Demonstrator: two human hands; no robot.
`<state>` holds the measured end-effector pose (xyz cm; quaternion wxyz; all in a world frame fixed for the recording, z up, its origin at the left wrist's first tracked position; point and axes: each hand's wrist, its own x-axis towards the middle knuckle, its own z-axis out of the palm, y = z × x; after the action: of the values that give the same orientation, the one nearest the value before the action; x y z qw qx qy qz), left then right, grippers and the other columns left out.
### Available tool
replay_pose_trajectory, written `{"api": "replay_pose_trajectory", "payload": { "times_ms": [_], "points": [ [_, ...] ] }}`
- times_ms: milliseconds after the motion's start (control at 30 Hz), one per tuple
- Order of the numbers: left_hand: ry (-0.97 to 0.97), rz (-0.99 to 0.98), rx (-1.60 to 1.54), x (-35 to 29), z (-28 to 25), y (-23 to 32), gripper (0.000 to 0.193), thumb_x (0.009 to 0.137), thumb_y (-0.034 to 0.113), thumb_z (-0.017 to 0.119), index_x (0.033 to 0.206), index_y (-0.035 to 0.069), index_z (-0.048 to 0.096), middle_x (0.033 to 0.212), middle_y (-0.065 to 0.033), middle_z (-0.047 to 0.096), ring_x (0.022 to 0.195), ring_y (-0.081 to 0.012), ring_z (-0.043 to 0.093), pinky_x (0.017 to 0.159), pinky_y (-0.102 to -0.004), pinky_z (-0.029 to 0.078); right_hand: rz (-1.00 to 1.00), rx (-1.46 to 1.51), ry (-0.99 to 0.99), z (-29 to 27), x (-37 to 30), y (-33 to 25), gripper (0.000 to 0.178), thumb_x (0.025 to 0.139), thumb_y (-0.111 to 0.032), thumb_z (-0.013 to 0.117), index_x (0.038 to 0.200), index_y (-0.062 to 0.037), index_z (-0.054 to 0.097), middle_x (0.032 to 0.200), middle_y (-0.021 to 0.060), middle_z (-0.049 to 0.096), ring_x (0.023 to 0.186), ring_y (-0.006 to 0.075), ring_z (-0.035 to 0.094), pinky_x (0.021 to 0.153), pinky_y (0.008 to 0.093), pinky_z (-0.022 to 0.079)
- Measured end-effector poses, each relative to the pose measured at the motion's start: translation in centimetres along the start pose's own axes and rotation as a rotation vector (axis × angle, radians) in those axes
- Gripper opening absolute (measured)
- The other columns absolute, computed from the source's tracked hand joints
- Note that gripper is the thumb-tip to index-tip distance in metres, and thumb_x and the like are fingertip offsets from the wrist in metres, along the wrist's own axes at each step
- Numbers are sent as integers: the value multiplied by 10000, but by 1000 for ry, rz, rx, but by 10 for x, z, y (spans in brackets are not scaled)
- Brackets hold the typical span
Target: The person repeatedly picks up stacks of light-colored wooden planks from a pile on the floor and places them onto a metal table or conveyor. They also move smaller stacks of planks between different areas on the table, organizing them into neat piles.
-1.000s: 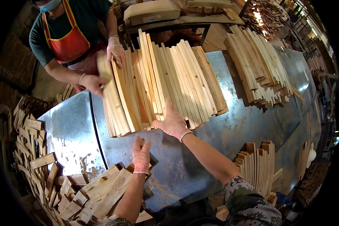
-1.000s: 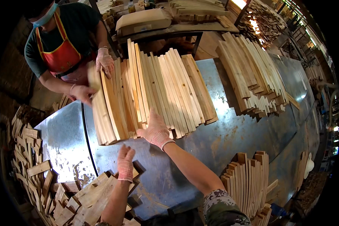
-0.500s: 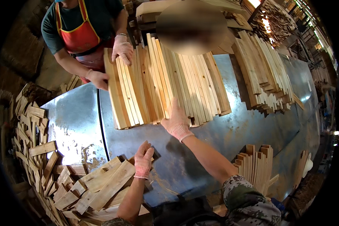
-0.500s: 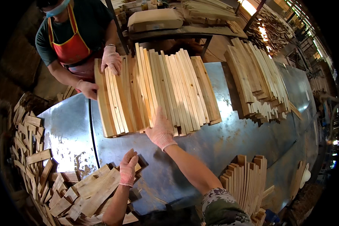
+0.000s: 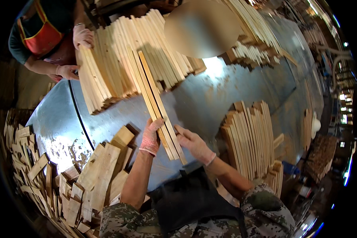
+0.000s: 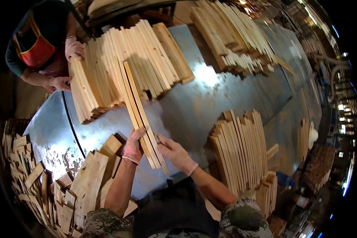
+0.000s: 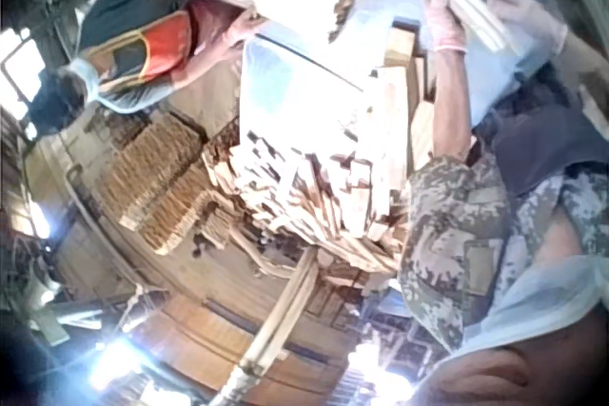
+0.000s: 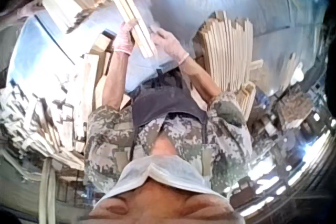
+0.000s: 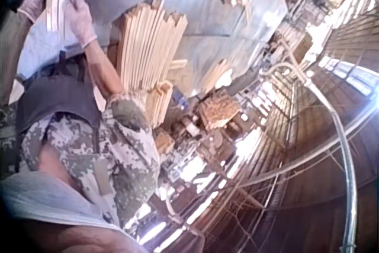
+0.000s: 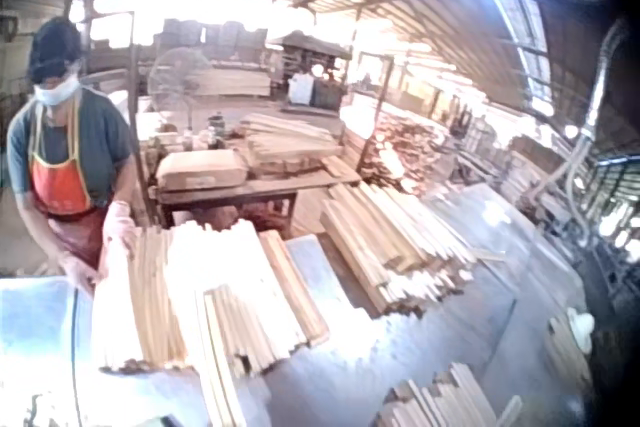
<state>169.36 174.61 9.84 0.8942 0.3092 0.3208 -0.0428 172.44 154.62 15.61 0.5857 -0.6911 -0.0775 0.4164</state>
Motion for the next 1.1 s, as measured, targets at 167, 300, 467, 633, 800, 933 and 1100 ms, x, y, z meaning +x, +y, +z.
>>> {"api": "replay_pose_trajectory", "payload": {
  "times_ms": [167, 300, 467, 633, 800, 933, 1100],
  "points": [
    [-28, -98, -71, -34, 29, -57, 457, 869, 305, 835, 1196, 34, 667, 1018, -103, 734, 918, -259, 730, 883, -430, 634, -79, 306, 72, -8, -54, 24, 597, 1105, -243, 547, 1636, -13, 401, 1480, 98, 600, 1333, 161, 547, 1148, 310, 413],
    [-195, -123, -15, -75, 57, -98, 460, 890, 297, 799, 1223, 10, 662, 1067, -129, 745, 978, -273, 731, 900, -439, 631, -160, 245, 97, -33, -125, 39, 651, 1102, -288, 572, 1650, -5, 365, 1524, 98, 559, 1366, 163, 526, 1164, 311, 403],
    [-426, -171, 55, -135, 93, -169, 560, 898, 305, 798, 1295, -58, 642, 1119, -220, 760, 998, -349, 767, 936, -497, 635, -266, 350, 277, -48, -235, 88, 806, 1092, -310, 616, 1674, 66, 204, 1552, 204, 527, 1402, 222, 515, 1186, 338, 396],
    [-624, -383, -21, -209, 132, -257, 522, 903, 222, 804, 1323, -36, 631, 1144, -186, 758, 1025, -335, 767, 888, -486, 659, -370, 531, 380, -72, -362, 162, 754, 1096, -246, 621, 1685, 20, 233, 1542, 111, 546, 1361, 155, 523, 1167, 307, 412],
    [-623, -511, 120, -284, 162, -350, 552, 888, 259, 828, 1321, -31, 645, 1153, -189, 757, 1048, -340, 756, 945, -494, 635, -455, 544, 492, -81, -482, 216, 688, 1077, -213, 633, 1664, -11, 337, 1510, 116, 577, 1346, 163, 539, 1139, 311, 440],
    [-656, -591, 250, -329, 179, -419, 730, 807, 304, 895, 1387, -2, 574, 1216, -161, 697, 1068, -329, 718, 933, -467, 627, -364, 113, 820, -68, -551, 229, 758, 1002, -305, 684, 1630, -3, 385, 1477, 271, 576, 1388, 347, 551, 1161, 389, 425],
    [-808, -708, 420, -360, 193, -454, 756, 805, 318, 892, 1417, 15, 569, 1265, -154, 687, 1122, -318, 700, 973, -466, 605, -138, -206, 915, -56, -618, 239, 775, 1009, -405, 654, 1596, 36, 406, 1499, 278, 540, 1381, 428, 539, 1166, 424, 432]
  ]
}}
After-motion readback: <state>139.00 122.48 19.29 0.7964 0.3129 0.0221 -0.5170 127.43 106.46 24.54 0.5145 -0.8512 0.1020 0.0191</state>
